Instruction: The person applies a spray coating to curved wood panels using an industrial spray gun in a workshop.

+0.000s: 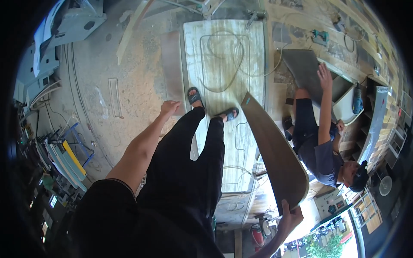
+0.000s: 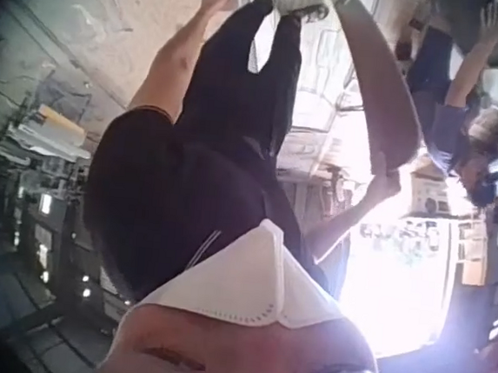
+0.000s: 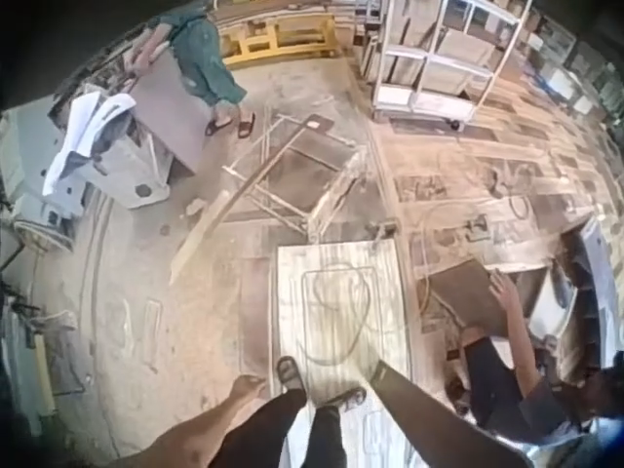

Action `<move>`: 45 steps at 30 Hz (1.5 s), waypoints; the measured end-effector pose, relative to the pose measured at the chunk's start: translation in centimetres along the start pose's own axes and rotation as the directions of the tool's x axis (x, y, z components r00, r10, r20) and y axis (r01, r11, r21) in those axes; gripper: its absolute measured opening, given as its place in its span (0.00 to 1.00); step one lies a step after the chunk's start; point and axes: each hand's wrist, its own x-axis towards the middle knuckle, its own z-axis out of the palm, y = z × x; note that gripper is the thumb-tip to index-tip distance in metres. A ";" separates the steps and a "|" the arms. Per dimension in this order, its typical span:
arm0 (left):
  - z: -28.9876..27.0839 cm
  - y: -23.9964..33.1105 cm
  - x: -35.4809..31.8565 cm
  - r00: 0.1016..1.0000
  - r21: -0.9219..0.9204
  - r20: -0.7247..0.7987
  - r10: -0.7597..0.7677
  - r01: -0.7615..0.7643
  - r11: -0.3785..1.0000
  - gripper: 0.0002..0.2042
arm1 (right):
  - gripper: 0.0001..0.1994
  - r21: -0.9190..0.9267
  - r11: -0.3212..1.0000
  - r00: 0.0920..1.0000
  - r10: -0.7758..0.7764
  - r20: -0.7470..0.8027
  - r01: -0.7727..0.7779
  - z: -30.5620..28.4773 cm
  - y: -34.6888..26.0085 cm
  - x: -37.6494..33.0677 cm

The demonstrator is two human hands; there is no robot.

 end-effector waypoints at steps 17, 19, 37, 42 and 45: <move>20.9 -4.8 27.2 0.983 0.015 -0.016 -0.184 0.185 0.983 0.20 | 0.21 -0.117 0.966 0.973 0.226 -0.044 -0.230 5.8 -13.0 5.6; 19.8 -9.6 27.0 0.975 0.166 -0.078 -0.209 0.219 0.961 0.20 | 0.21 -0.182 0.957 0.970 0.238 0.056 -0.225 17.2 -17.8 11.5; 30.5 -7.4 37.9 0.888 -0.661 -0.057 -0.455 0.308 0.684 0.14 | 0.18 -0.230 0.924 0.951 0.307 -0.034 -0.306 11.2 -4.4 14.7; 27.8 -5.6 39.2 0.954 -0.449 -0.247 -0.172 0.044 0.892 0.18 | 0.18 -0.167 0.943 0.952 0.302 0.055 -0.289 11.7 -2.1 16.3; 28.3 -1.5 38.8 0.961 -0.434 -0.273 -0.044 -0.083 0.897 0.21 | 0.17 -0.150 0.948 0.951 0.296 0.087 -0.281 13.2 -1.3 16.9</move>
